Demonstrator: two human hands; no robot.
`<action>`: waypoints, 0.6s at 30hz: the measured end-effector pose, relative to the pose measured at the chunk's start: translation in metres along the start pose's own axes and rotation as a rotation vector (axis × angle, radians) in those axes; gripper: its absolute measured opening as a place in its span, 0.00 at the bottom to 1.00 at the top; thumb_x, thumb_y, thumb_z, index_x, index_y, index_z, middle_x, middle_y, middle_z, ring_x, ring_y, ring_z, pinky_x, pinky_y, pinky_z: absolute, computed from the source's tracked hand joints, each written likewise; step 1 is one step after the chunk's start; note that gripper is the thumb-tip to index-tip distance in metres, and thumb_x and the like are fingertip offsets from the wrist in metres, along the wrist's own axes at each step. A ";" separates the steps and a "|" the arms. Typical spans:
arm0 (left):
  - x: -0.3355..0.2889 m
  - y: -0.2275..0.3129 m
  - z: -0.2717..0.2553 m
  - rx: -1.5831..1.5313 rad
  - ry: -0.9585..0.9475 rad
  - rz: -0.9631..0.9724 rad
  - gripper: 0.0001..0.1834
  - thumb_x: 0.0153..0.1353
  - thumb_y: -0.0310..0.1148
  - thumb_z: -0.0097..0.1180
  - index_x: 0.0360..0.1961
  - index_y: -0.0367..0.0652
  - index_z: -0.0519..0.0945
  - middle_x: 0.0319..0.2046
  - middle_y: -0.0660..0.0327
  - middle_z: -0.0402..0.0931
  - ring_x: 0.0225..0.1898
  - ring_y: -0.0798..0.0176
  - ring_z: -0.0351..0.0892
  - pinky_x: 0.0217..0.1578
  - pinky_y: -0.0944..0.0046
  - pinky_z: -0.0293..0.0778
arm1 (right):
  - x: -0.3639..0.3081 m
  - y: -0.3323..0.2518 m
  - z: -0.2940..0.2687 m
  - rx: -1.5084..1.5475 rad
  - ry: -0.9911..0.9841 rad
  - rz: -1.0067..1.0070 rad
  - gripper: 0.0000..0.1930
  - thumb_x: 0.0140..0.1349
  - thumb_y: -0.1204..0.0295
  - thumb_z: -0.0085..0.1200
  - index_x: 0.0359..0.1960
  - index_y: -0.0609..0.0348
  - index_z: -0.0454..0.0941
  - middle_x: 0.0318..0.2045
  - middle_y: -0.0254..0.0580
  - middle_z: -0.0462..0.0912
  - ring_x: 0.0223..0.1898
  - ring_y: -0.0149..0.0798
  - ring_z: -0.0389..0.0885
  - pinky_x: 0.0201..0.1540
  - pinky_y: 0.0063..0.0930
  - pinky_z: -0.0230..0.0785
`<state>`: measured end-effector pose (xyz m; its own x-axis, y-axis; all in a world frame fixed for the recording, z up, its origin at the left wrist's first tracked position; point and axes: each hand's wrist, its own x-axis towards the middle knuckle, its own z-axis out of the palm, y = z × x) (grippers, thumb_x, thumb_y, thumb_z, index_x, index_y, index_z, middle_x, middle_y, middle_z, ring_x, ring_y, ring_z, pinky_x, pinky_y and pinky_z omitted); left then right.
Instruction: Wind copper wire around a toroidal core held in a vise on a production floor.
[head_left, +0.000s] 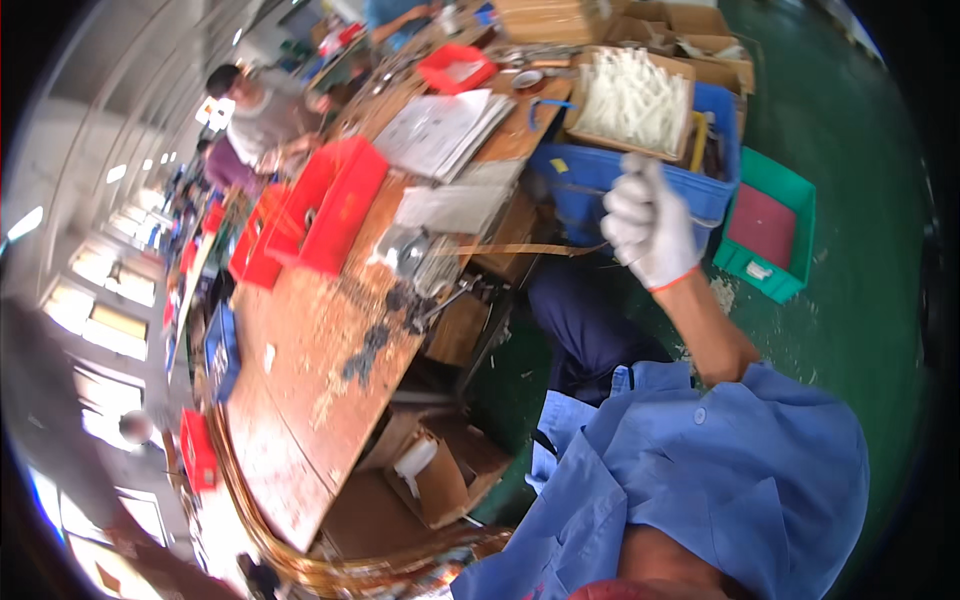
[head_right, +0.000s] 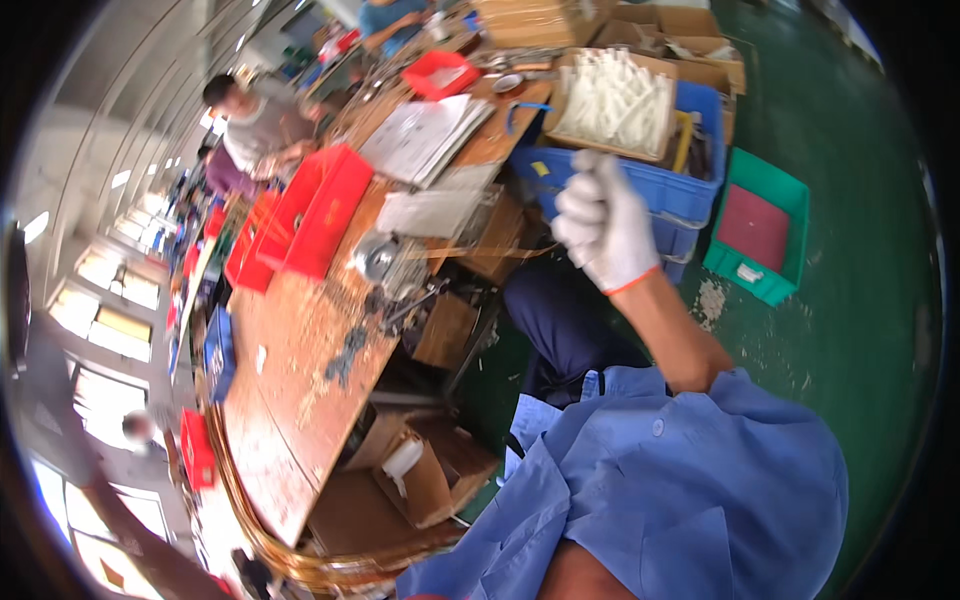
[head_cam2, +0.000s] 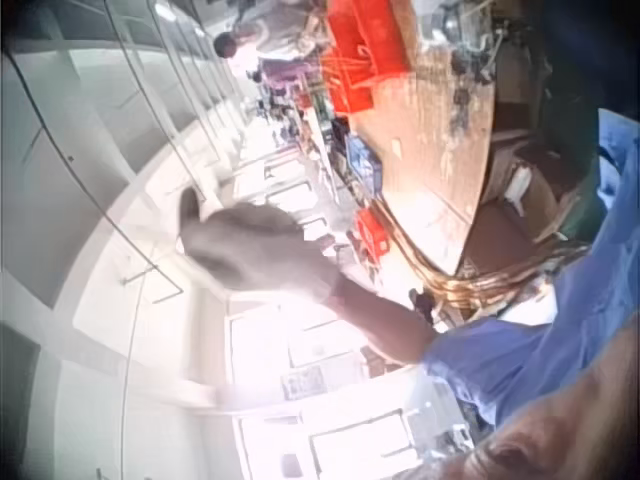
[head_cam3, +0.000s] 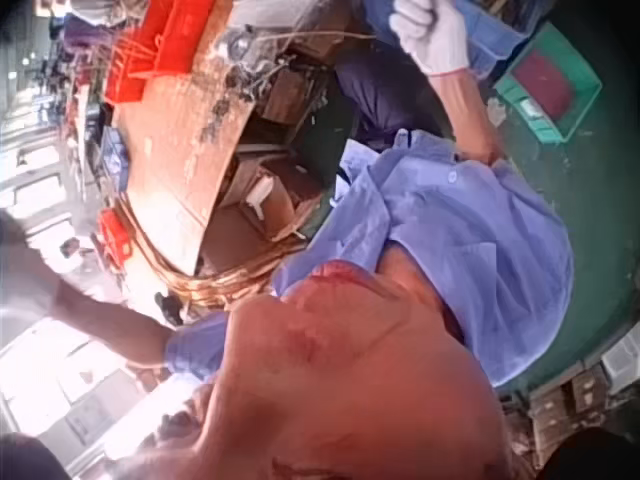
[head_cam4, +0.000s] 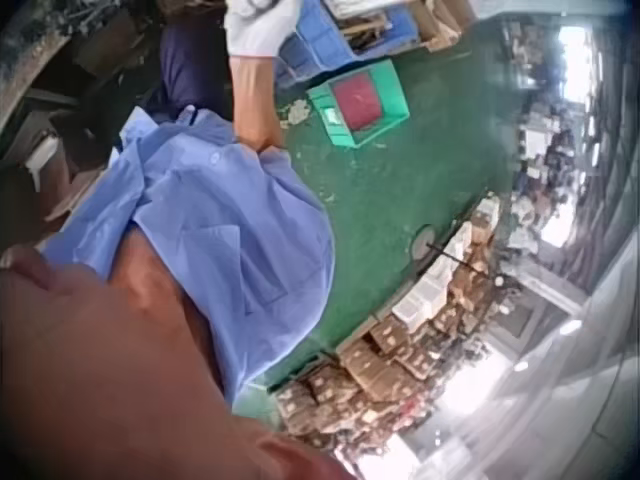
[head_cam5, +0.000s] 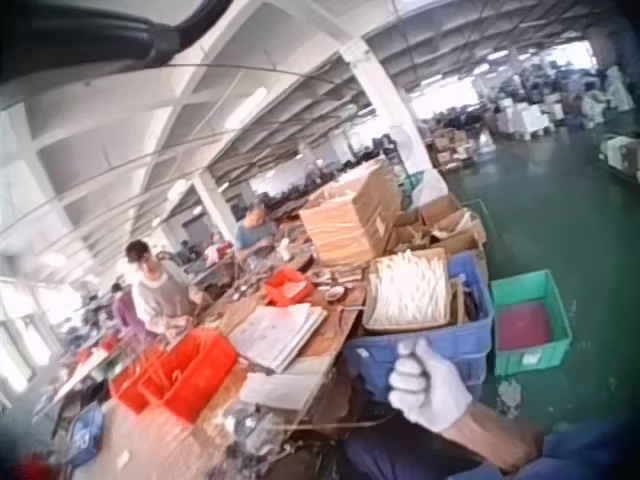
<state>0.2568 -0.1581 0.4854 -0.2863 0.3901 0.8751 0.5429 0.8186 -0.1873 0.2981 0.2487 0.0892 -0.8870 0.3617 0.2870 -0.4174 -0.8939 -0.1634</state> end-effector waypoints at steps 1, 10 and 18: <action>-0.012 0.016 0.049 0.319 -0.168 0.168 0.15 0.72 0.25 0.40 0.50 0.39 0.81 0.50 0.59 0.85 0.37 0.67 0.78 0.39 0.65 0.75 | -0.005 0.009 0.000 0.005 0.063 0.017 0.17 0.82 0.54 0.45 0.47 0.53 0.77 0.27 0.26 0.68 0.24 0.23 0.63 0.22 0.21 0.57; -0.305 0.194 0.226 -1.099 -1.199 -0.364 0.11 0.78 0.31 0.51 0.45 0.35 0.83 0.33 0.46 0.83 0.36 0.54 0.88 0.40 0.57 0.80 | -0.001 0.081 -0.016 0.086 0.477 0.011 0.17 0.83 0.58 0.40 0.38 0.54 0.73 0.32 0.40 0.80 0.22 0.31 0.71 0.29 0.37 0.74; -0.521 0.099 0.136 -0.493 -1.704 -0.368 0.19 0.70 0.36 0.60 0.61 0.47 0.81 0.41 0.42 0.85 0.37 0.40 0.88 0.37 0.46 0.83 | 0.022 0.047 -0.081 -0.108 0.660 -0.122 0.18 0.84 0.57 0.39 0.39 0.51 0.75 0.25 0.30 0.76 0.13 0.24 0.58 0.14 0.20 0.51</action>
<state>0.3526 -0.2228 -0.0495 -0.6681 0.4544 -0.5892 0.3397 0.8908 0.3017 0.2428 0.2361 0.0117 -0.7529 0.5743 -0.3216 -0.5088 -0.8177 -0.2692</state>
